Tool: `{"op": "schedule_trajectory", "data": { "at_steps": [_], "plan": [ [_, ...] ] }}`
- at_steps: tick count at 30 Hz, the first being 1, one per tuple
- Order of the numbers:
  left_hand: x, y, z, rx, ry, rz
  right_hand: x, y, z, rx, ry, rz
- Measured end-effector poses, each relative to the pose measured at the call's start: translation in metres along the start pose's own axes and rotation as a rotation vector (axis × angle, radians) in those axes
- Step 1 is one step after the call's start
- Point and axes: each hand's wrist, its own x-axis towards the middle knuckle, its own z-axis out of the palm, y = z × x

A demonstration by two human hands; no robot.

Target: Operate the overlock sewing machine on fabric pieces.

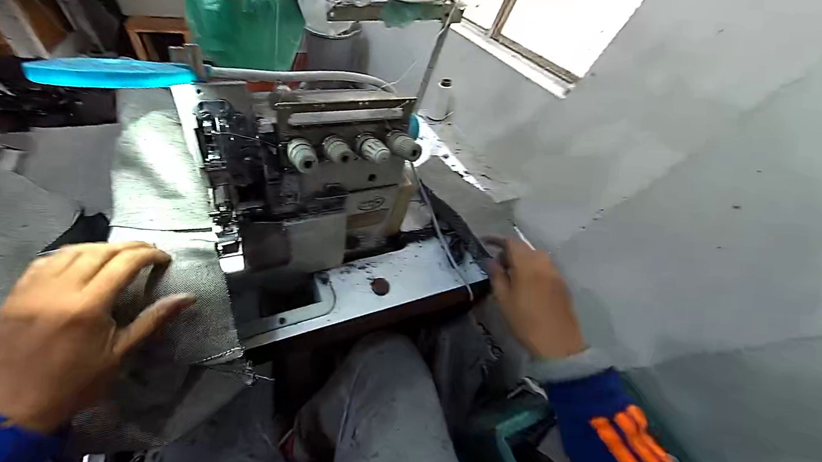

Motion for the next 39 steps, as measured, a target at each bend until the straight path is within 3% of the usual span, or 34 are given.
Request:
{"op": "schedule_trajectory", "data": {
  "at_steps": [4,9,11,13,16,18,22,26,32,36,39],
  "plan": [
    [0.037,-0.004,0.018,-0.047,0.003,0.011,0.022,0.048,-0.022,-0.113,-0.204,0.167],
    [0.04,-0.01,0.014,-0.19,-0.024,0.129,0.029,0.044,-0.023,-0.211,-0.303,-0.002],
    [0.043,-0.005,0.002,-0.309,-0.037,0.083,0.032,0.038,-0.032,-0.188,-0.197,-0.111],
    [0.05,0.0,-0.009,-0.503,-0.05,0.02,0.03,0.02,-0.043,-0.165,0.055,-0.241],
    [0.055,0.001,-0.02,-0.729,-0.058,-0.013,0.025,-0.037,-0.036,0.0,0.413,-0.415],
    [0.054,0.0,-0.026,-0.787,-0.047,0.007,0.019,-0.088,-0.017,0.259,0.455,-0.509],
    [0.049,0.013,-0.04,-0.884,-0.012,-0.004,0.004,-0.192,0.04,0.871,0.284,-0.511],
    [0.044,0.02,-0.046,-0.895,-0.003,-0.033,-0.012,-0.251,0.075,1.192,0.171,-0.408],
    [0.041,0.016,-0.059,-0.919,-0.016,-0.111,-0.018,-0.264,0.072,1.362,0.037,-0.331],
    [0.059,0.018,-0.088,-0.753,-0.04,-0.005,-0.04,-0.259,0.083,1.164,-0.209,-0.438],
    [0.076,0.024,-0.079,-0.596,-0.143,0.077,-0.061,-0.261,0.105,1.201,-0.311,-0.366]
  ]
}}
